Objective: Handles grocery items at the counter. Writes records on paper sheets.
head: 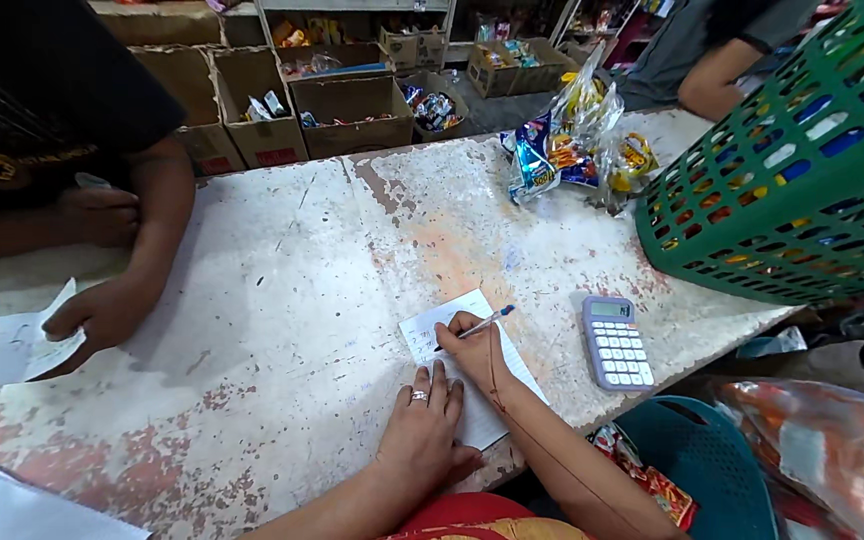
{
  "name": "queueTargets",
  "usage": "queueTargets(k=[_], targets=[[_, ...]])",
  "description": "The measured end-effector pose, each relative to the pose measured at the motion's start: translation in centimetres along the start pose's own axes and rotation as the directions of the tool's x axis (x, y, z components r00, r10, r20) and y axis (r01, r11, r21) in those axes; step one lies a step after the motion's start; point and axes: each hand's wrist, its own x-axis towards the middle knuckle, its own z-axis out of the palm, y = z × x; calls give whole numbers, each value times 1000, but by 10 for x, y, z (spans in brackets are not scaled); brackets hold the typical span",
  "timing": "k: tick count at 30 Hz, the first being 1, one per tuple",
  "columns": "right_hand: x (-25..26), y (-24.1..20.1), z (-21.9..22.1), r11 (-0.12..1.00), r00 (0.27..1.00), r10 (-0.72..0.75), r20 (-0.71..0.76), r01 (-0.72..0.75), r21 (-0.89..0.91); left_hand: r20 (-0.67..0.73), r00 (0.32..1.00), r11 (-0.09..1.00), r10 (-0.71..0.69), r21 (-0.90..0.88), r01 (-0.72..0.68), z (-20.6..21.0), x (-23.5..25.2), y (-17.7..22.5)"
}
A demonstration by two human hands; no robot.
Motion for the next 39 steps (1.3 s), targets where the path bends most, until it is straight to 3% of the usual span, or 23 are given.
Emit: queueTargets(k=[7,21,29,32,36,39], targets=[[1,2,-1,991,999,-5,51,12,-132,-149,988,999,27,-17,-30,12,1,-3],[1,2,0,998,999,-16,-51,13,-67,-157,986,999,51,-11,-53,15,4,-7],[1,2,-1,996,999,-14,-36,11,-94,-148,987,998,56,-6,-57,16,4,-8],[3,1,-9,997,998,52,26,-51,-51,-150,987,998,64,-6,-65,19,5,-9],[11,6,-27,988,989,145,-16,-144,63,-63,996,998,56,-17,-57,17,6,-9],[7,9,-25,991,991,134,-11,-134,8,-102,993,998,64,-9,-66,20,6,-7]])
